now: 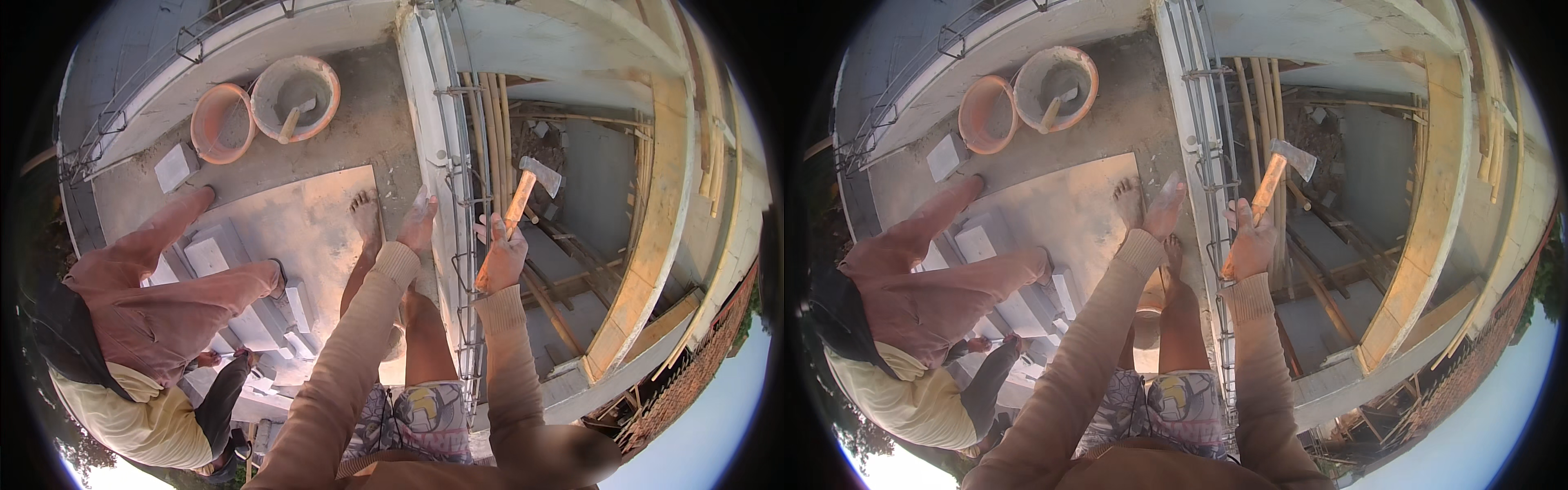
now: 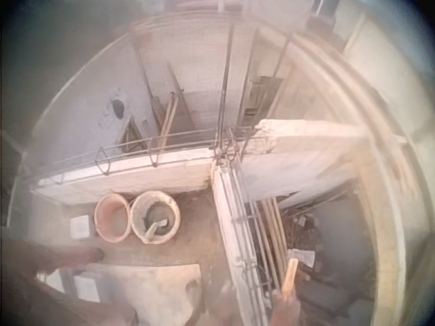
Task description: The person uses a measuring tape to check distances on a construction wall, marks locations, and applies wet mortar with a trowel to secure blocks and reinforcement rods.
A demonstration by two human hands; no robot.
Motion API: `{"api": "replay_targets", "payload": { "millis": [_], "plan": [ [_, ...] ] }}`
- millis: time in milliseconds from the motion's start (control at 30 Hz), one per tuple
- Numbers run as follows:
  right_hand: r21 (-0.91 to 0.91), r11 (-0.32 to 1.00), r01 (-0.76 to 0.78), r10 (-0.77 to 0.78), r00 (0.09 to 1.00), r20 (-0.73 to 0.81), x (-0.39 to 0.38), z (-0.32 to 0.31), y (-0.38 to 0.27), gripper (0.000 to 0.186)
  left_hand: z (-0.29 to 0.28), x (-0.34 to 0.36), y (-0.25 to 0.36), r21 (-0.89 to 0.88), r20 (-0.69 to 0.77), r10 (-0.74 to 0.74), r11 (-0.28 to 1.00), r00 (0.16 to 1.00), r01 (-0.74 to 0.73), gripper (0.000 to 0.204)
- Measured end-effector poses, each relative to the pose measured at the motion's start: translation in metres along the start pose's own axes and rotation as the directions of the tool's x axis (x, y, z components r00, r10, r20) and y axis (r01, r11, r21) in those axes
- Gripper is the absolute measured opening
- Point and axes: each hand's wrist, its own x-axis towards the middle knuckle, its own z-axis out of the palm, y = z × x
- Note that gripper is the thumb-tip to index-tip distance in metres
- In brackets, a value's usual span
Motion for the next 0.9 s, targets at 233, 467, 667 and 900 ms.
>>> {"api": "replay_targets", "payload": {
  "millis": [233,467,667,900],
  "plan": [
    [-0.029,0.994,-0.109,0.109,0.994,-0.013,0.004,0.011,-0.013,0.034,-0.005,0.063,-0.059,0.064,0.031,-0.088,0.994,0.996,0.086,0.075],
    [0.015,0.988,-0.154,0.154,0.988,-0.030,0.003,0.017,-0.027,0.026,0.006,0.076,-0.085,-0.265,-0.101,-0.092,0.962,0.991,0.062,0.081],
    [0.093,0.969,-0.227,0.231,0.973,-0.025,0.004,0.021,-0.031,0.024,0.017,0.060,-0.038,-0.381,-0.079,-0.163,0.917,0.984,0.121,0.085],
    [0.033,0.976,-0.217,0.217,0.976,0.000,0.005,0.019,-0.029,0.025,0.009,0.062,0.008,-0.426,0.058,-0.325,0.847,0.944,0.318,0.117]
  ]
}}
